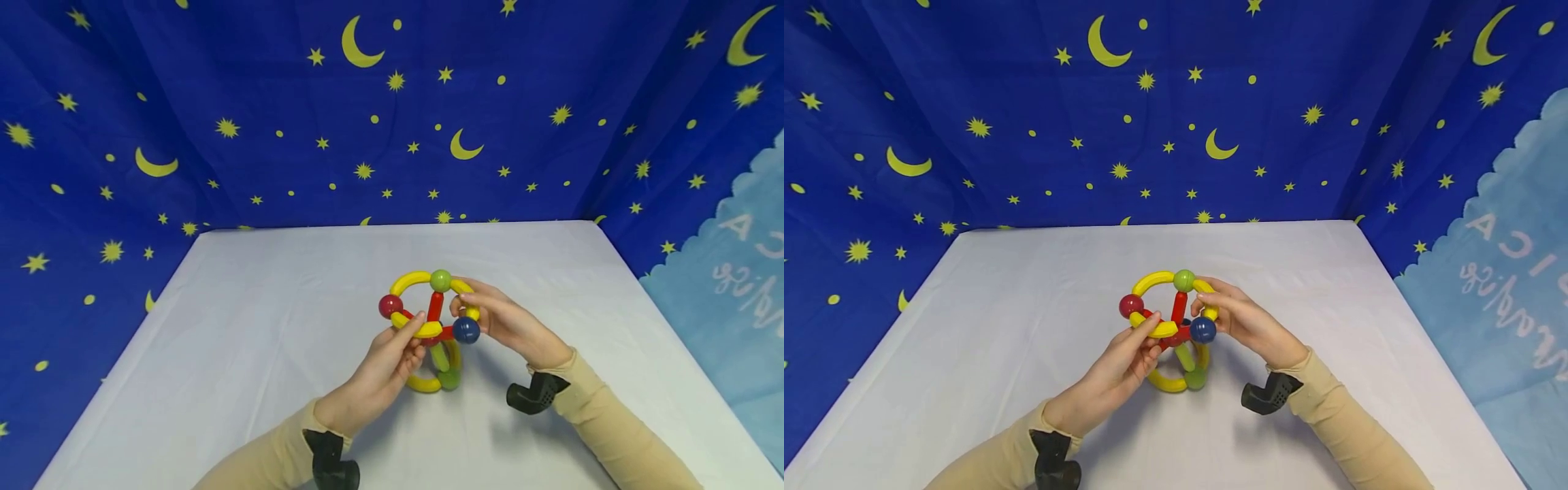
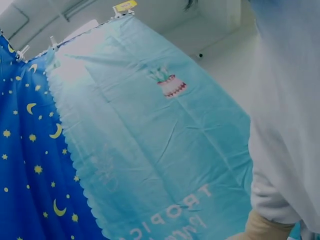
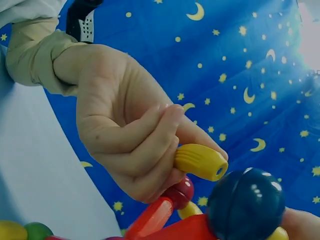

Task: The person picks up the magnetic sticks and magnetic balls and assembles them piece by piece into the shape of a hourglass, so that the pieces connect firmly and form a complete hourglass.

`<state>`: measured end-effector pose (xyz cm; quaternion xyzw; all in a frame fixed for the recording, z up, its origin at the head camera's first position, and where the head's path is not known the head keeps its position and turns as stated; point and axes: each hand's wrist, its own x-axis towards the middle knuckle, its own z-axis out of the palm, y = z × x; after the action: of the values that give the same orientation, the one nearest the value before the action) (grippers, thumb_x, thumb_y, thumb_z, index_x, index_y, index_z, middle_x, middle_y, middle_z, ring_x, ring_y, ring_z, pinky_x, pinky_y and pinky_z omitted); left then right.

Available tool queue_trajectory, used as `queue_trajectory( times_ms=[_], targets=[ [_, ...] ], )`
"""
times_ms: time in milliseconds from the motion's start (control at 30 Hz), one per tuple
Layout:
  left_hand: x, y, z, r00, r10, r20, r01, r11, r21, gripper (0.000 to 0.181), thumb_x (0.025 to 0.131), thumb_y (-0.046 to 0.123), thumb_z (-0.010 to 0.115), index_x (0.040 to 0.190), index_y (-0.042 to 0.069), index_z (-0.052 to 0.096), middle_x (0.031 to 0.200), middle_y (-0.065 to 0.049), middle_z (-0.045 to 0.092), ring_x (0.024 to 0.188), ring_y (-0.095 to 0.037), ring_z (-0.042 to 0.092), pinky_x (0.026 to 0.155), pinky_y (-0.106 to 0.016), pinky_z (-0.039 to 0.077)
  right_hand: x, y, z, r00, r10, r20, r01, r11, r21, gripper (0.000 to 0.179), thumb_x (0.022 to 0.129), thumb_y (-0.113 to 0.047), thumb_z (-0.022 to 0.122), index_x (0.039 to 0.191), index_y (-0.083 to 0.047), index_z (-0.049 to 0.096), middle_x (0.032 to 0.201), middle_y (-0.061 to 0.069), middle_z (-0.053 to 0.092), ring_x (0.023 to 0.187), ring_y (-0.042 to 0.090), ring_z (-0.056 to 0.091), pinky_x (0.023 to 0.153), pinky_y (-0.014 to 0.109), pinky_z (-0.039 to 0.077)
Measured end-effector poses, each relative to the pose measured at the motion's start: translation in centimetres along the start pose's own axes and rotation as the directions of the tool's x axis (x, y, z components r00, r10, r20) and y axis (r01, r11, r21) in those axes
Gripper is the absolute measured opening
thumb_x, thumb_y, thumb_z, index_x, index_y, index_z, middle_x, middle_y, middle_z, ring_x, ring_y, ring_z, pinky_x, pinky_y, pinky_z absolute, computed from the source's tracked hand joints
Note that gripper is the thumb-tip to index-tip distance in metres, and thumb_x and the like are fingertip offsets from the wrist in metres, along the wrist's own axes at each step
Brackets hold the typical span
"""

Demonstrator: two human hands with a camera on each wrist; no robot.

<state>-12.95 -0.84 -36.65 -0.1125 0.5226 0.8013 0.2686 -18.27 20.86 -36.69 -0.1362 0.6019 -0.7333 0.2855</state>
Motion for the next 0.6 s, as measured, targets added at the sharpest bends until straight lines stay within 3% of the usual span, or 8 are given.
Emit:
queue_trajectory(
  times_ms=[133, 267, 333, 433, 600],
  targets=[
    [0.0, -0.2, 0.3, 1.0, 0.017, -0.018, -0.018, 1.0, -0.012, 0.042, 0.082, 0.046, 0.069, 0.094, 0.01, 0.05, 0.078, 0.003, 0.051, 0.066, -0.004, 0.05, 0.06, -0.01, 0.042, -0.5, -0.5, -0.5, 0.996, 0.042, 0.081, -0.038, 0.998, -0.044, 0.065, 0.099, -0.014, 0.044, 0.15, -0.001, 0.006, 0.092, -0.005, 0.064, 0.067, 0.003, 0.057, 0.064, 0.017, 0.046],
    [-0.2, -0.3, 0.4, 0.999, 0.028, -0.018, -0.028, 1.0, 0.004, 0.039, 0.084, 0.043, 0.069, 0.097, 0.009, 0.053, 0.077, 0.003, 0.052, 0.065, -0.004, 0.05, 0.06, -0.01, 0.042, -0.8, -0.8, -1.0, 0.984, 0.033, 0.177, -0.023, 0.998, -0.06, 0.077, 0.094, -0.009, 0.051, 0.15, -0.003, -0.001, 0.093, -0.002, 0.066, 0.056, 0.001, 0.055, 0.052, 0.013, 0.043],
    [-0.3, -0.5, 0.4, 0.999, 0.038, -0.012, -0.038, 0.999, 0.028, 0.037, 0.086, 0.04, 0.068, 0.098, 0.008, 0.055, 0.075, 0.003, 0.052, 0.064, -0.004, 0.05, 0.06, -0.01, 0.042, -0.8, -0.8, -0.9, 0.983, 0.019, 0.181, -0.009, 0.998, -0.058, 0.08, 0.093, -0.008, 0.054, 0.15, -0.003, -0.003, 0.093, -0.001, 0.067, 0.054, 0.002, 0.056, 0.053, 0.014, 0.045],
    [-0.4, -0.6, 0.5, 0.999, 0.04, -0.009, -0.04, 0.997, 0.058, 0.035, 0.086, 0.039, 0.068, 0.096, 0.008, 0.057, 0.072, 0.005, 0.053, 0.062, -0.003, 0.05, 0.059, -0.01, 0.042, -0.9, -0.7, -0.5, 0.992, 0.004, 0.129, 0.008, 0.996, -0.092, 0.08, 0.093, -0.009, 0.055, 0.151, -0.004, 0.0, 0.093, -0.001, 0.069, 0.053, 0.003, 0.055, 0.054, 0.015, 0.045],
    [-0.6, -0.7, 0.5, 0.999, 0.042, -0.004, -0.041, 0.996, 0.078, 0.033, 0.085, 0.04, 0.069, 0.092, 0.01, 0.056, 0.07, 0.006, 0.053, 0.062, -0.002, 0.05, 0.058, -0.01, 0.043, -0.9, -0.6, 0.6, 1.0, 0.006, -0.026, -0.01, 0.988, -0.155, 0.076, 0.093, -0.01, 0.055, 0.152, -0.009, 0.007, 0.093, -0.003, 0.068, 0.054, 0.004, 0.052, 0.056, 0.018, 0.043]
  ],
)
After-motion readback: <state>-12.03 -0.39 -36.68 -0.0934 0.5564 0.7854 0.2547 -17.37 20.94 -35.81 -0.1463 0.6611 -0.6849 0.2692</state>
